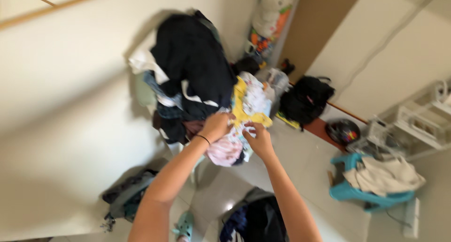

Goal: The person picks up various articles of clothing from a large pile on a chair, folds or bunches them by hand, and places them into a clear storage bag on the floor. The person continues this process until the pile is mostly cleared and the bag is filled.

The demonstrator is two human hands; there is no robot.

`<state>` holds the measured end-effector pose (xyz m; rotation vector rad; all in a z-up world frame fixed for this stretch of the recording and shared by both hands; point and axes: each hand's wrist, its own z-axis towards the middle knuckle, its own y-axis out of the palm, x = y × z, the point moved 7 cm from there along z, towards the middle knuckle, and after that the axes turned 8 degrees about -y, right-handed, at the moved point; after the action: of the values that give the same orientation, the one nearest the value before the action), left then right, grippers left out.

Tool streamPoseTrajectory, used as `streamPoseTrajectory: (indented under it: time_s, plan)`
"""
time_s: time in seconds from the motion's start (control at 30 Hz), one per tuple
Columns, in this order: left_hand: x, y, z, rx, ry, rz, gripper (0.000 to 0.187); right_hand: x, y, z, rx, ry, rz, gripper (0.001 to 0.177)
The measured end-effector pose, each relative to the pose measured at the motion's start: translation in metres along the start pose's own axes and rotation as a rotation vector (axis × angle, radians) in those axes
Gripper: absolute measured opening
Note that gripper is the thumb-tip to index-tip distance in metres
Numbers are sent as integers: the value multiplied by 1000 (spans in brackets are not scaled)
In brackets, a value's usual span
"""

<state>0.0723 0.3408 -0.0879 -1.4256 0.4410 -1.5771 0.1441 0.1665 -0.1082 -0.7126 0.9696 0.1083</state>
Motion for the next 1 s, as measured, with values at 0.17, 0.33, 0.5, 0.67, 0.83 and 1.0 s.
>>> streamPoseTrajectory:
  time_s: [0.17,0.33,0.5,0.67,0.83,1.0]
  plan:
    - [-63,-150,46,406,-54,-50,26,-95,52,97,-21,-189,20,27]
    - [-153,-229,81,767,-64,-76,47,-143,94,158,-29,-267,52,23]
    - [-230,-242,120,565,-416,-22,36,-151,119,196,-64,-200,10,22]
    - [-242,-226,147,287,-450,-52,34,-157,132,211,-93,-257,-53,25]
    - [-205,-231,180,149,-398,-479,44,-183,131,222,-39,-278,-91,70]
    - [-108,-236,181,-119,-121,-861,51,-214,115,232,275,-800,-76,114]
